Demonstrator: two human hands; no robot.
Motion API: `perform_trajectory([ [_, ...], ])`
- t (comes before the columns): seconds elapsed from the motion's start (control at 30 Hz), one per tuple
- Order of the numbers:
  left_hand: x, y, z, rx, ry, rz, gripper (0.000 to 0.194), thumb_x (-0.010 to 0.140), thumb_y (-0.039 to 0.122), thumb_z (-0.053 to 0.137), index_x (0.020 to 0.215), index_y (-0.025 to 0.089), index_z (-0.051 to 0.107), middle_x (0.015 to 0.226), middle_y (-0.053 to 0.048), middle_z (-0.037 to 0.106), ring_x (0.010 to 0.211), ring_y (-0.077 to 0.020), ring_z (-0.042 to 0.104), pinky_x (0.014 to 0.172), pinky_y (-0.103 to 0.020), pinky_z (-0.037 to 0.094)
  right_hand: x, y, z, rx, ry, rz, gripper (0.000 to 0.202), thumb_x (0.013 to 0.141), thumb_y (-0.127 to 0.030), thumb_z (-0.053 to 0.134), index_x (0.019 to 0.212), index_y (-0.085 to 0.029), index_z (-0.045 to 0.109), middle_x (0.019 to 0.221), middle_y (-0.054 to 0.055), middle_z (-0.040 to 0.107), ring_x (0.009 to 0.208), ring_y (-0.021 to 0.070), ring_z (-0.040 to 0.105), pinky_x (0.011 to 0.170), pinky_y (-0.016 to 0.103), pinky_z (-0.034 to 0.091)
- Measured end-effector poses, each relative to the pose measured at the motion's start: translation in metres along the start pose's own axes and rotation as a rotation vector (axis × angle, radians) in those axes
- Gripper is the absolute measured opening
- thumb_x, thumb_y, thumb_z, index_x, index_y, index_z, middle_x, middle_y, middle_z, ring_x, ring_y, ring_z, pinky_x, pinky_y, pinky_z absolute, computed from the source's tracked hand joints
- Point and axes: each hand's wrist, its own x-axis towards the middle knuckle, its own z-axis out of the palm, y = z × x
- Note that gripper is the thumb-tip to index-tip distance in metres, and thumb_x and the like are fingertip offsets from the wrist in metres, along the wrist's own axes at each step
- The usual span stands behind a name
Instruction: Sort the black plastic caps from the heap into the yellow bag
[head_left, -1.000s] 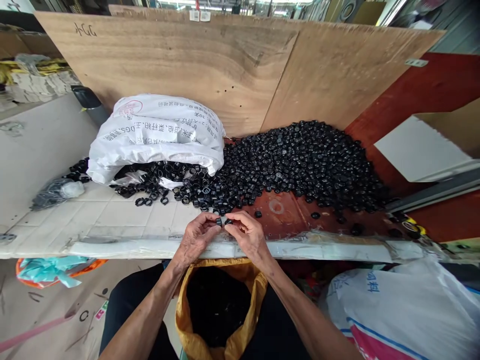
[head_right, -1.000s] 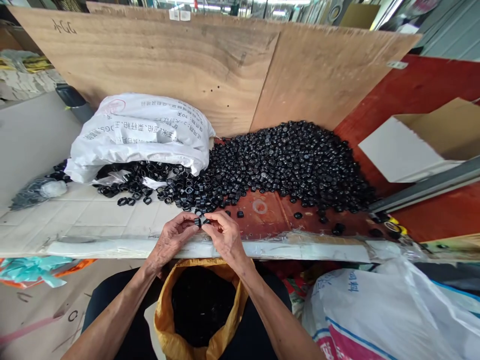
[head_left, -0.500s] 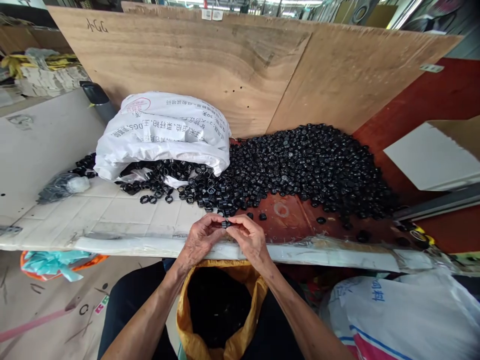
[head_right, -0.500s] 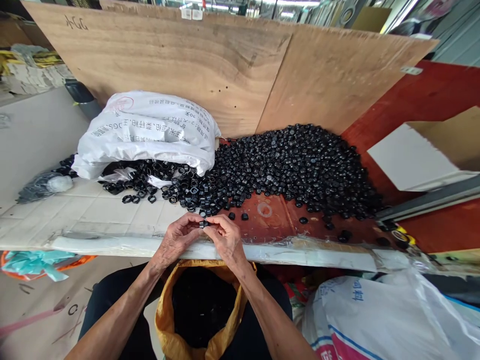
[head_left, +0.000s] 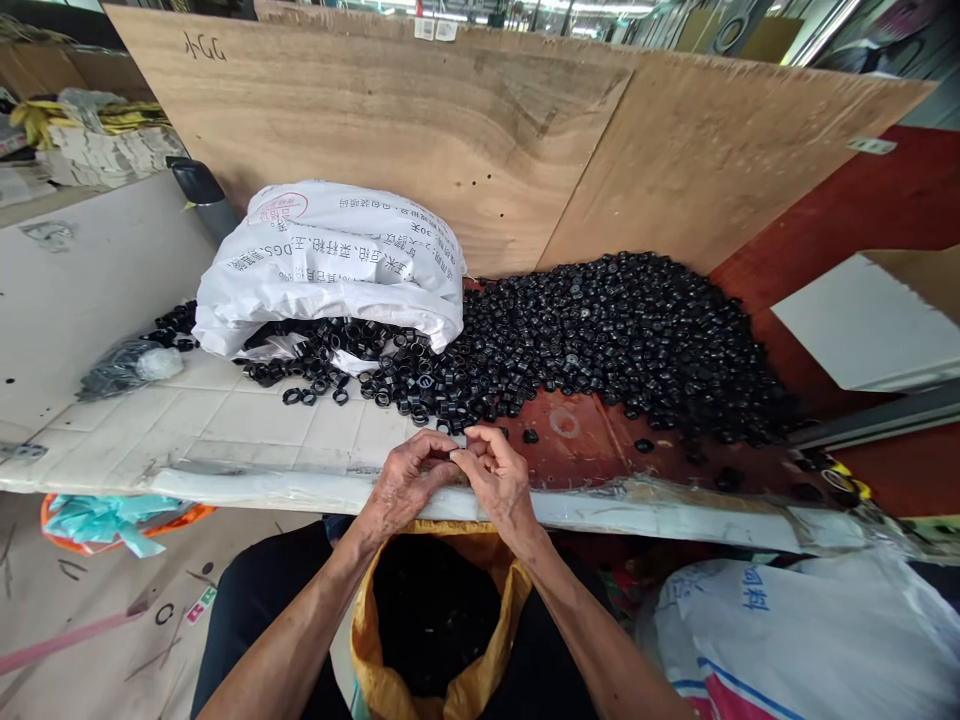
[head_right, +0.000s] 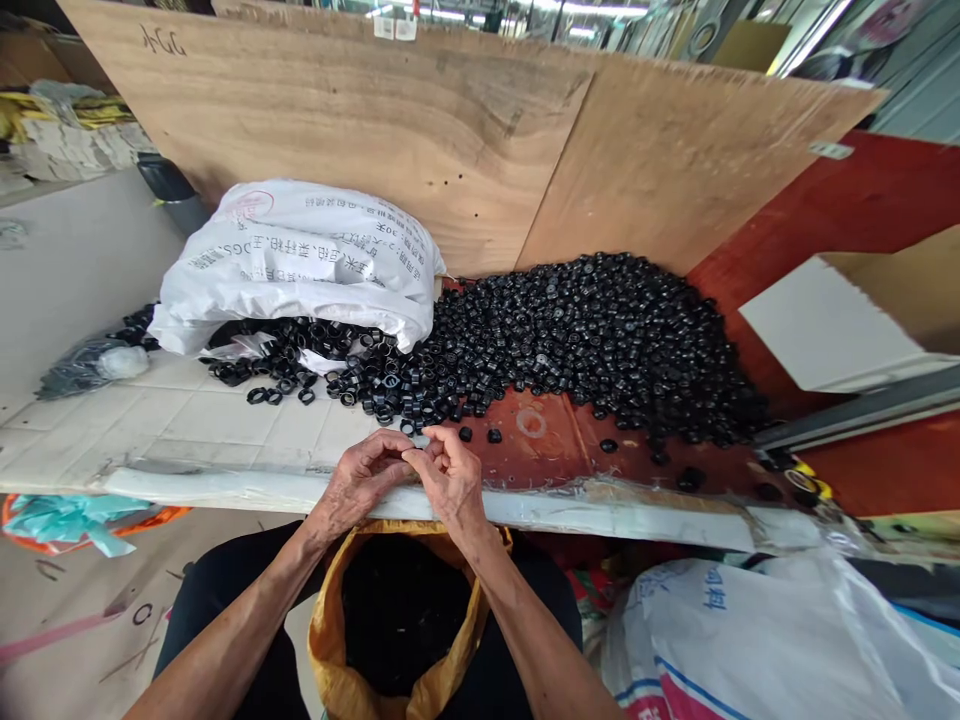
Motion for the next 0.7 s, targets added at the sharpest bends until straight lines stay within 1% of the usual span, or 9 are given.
perform_trajectory([
  [0.07, -0.0004, -0.0013, 0.0002, 0.001, 0.0, 0.0, 0.016, 0.093, 0.031, 0.075, 0.105, 0.02, 0.074, 0.11, -0.006, 0.068, 0.1, -0.0203, 0.07, 0.092, -0.033, 0.059, -0.0028, -0.0008, -0.0025, 0.01, -0.044, -0.042, 0.021, 0.091, -0.042, 0.069, 0.097, -0.022, 0.07, 0.079, 0.001, 0.065, 0.06, 0.0145, 0.055, 0.058, 0.027, 0.045],
  [0.17, -0.0017, -0.0025, -0.0002, 0.028, 0.015, 0.018, 0.014, 0.093, 0.027, 0.074, 0.106, 0.021, 0.074, 0.112, -0.006, 0.068, 0.102, -0.0202, 0.07, 0.092, -0.032, 0.058, -0.0049, -0.0022, -0.0059, -0.018, -0.106, -0.095, 0.02, 0.097, -0.039, 0.062, 0.098, -0.022, 0.071, 0.086, 0.003, 0.068, 0.066, 0.0167, 0.06, 0.063, 0.028, 0.047],
  [0.23, -0.0027, -0.003, -0.0009, 0.062, 0.007, 0.043, 0.014, 0.093, 0.023, 0.073, 0.107, 0.022, 0.073, 0.112, -0.005, 0.068, 0.102, -0.0195, 0.069, 0.092, -0.031, 0.057, -0.0045, -0.002, -0.0052, -0.086, -0.057, -0.118, 0.028, 0.098, -0.04, 0.06, 0.078, -0.022, 0.065, 0.071, 0.0, 0.061, 0.059, 0.0153, 0.053, 0.06, 0.028, 0.042],
  [0.3, -0.0034, -0.0034, -0.0014, 0.09, -0.006, 0.064, 0.015, 0.093, 0.02, 0.071, 0.108, 0.022, 0.073, 0.111, -0.005, 0.069, 0.101, -0.0187, 0.068, 0.092, -0.031, 0.056, -0.0035, -0.0016, -0.0028, -0.162, 0.007, -0.14, 0.046, 0.1, -0.042, 0.057, 0.059, -0.022, 0.048, 0.056, -0.003, 0.046, 0.053, 0.0134, 0.042, 0.056, 0.028, 0.035],
  [0.33, -0.0036, -0.0036, -0.0016, 0.094, -0.007, 0.071, 0.016, 0.093, 0.019, 0.071, 0.108, 0.022, 0.073, 0.111, -0.005, 0.069, 0.101, -0.0184, 0.068, 0.092, -0.03, 0.055, -0.0032, -0.0017, -0.0016, -0.183, 0.031, -0.144, 0.05, 0.101, -0.042, 0.055, 0.057, -0.022, 0.042, 0.054, -0.004, 0.04, 0.052, 0.0128, 0.039, 0.055, 0.028, 0.033],
  [0.4, -0.0035, -0.0043, -0.0017, 0.086, 0.003, 0.069, 0.016, 0.093, 0.018, 0.07, 0.108, 0.022, 0.073, 0.112, -0.005, 0.068, 0.1, -0.0178, 0.067, 0.09, -0.029, 0.055, -0.0036, -0.0026, -0.0006, -0.174, 0.051, -0.132, 0.042, 0.101, -0.041, 0.053, 0.064, -0.022, 0.049, 0.056, -0.004, 0.043, 0.052, 0.0125, 0.04, 0.055, 0.027, 0.033],
  [0.5, -0.0026, -0.0061, -0.0012, 0.056, 0.037, 0.047, 0.015, 0.093, 0.02, 0.071, 0.107, 0.021, 0.072, 0.113, -0.005, 0.067, 0.099, -0.0176, 0.067, 0.088, -0.029, 0.055, -0.0064, -0.0041, -0.0025, -0.118, -0.001, -0.127, 0.028, 0.1, -0.04, 0.053, 0.084, -0.021, 0.063, 0.064, -0.003, 0.054, 0.056, 0.0131, 0.048, 0.057, 0.026, 0.038],
  [0.63, -0.0018, -0.0094, -0.0004, 0.045, 0.086, 0.035, 0.013, 0.093, 0.021, 0.071, 0.106, 0.02, 0.072, 0.112, -0.005, 0.067, 0.096, -0.0171, 0.067, 0.086, -0.028, 0.055, -0.0102, -0.0036, -0.0051, -0.166, -0.038, -0.178, 0.046, 0.103, -0.04, 0.051, 0.062, -0.02, 0.053, 0.056, -0.002, 0.049, 0.054, 0.0124, 0.046, 0.058, 0.027, 0.037],
  [0.7, -0.0019, -0.0104, -0.0005, 0.045, 0.09, 0.045, 0.014, 0.093, 0.021, 0.071, 0.107, 0.02, 0.072, 0.113, -0.005, 0.067, 0.097, -0.0172, 0.067, 0.087, -0.028, 0.055, -0.0102, -0.0039, -0.0056, -0.131, -0.021, -0.2, 0.033, 0.1, -0.04, 0.057, 0.075, -0.019, 0.063, 0.063, -0.001, 0.056, 0.057, 0.0127, 0.05, 0.059, 0.026, 0.041],
])
